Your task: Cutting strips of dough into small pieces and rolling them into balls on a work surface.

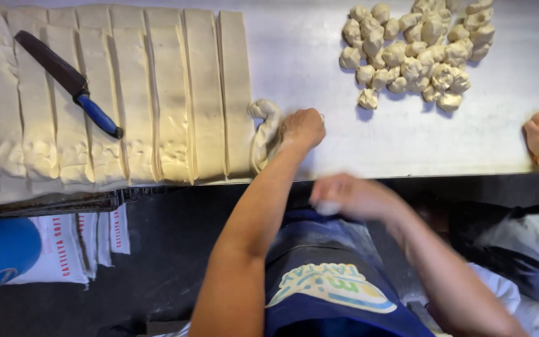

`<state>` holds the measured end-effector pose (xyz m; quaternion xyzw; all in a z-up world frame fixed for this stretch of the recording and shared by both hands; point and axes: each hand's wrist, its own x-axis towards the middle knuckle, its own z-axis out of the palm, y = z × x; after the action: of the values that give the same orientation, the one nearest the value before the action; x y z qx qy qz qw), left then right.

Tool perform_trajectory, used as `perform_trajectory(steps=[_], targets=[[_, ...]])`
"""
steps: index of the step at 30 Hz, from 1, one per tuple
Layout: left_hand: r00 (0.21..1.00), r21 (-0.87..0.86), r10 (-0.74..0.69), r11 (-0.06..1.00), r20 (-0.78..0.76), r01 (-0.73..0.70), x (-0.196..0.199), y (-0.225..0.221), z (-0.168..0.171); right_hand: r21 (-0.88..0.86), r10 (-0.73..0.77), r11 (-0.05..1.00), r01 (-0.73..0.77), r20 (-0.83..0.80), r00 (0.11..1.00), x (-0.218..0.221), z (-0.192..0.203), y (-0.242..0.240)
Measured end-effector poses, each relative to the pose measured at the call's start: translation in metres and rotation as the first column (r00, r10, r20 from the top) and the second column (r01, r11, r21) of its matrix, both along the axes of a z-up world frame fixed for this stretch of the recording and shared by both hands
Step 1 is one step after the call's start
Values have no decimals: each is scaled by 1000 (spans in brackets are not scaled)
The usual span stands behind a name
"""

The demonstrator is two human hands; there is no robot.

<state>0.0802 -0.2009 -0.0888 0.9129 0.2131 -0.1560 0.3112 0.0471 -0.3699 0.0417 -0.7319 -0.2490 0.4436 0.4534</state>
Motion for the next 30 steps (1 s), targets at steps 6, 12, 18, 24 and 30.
perform_trajectory(steps=[6,12,18,24,30], targets=[[979,18,-89,996,183,87,-89,-11,63,49,-105,993,107,778,620,83,-85,-18],[791,-65,64,997,609,-30,-113,-1,32,124,-258,966,226,496,829,5,-122,55],[978,-224,31,975,204,16,-46,-29,37,-237,-125,921,309,572,811,64,-105,14],[999,-11,-34,999,3,34,-3,-11,-6,-192,62,980,-51,52,997,2,11,-11],[937,142,26,987,350,-80,-82,-2,8,202,-300,954,223,677,672,77,-93,3]])
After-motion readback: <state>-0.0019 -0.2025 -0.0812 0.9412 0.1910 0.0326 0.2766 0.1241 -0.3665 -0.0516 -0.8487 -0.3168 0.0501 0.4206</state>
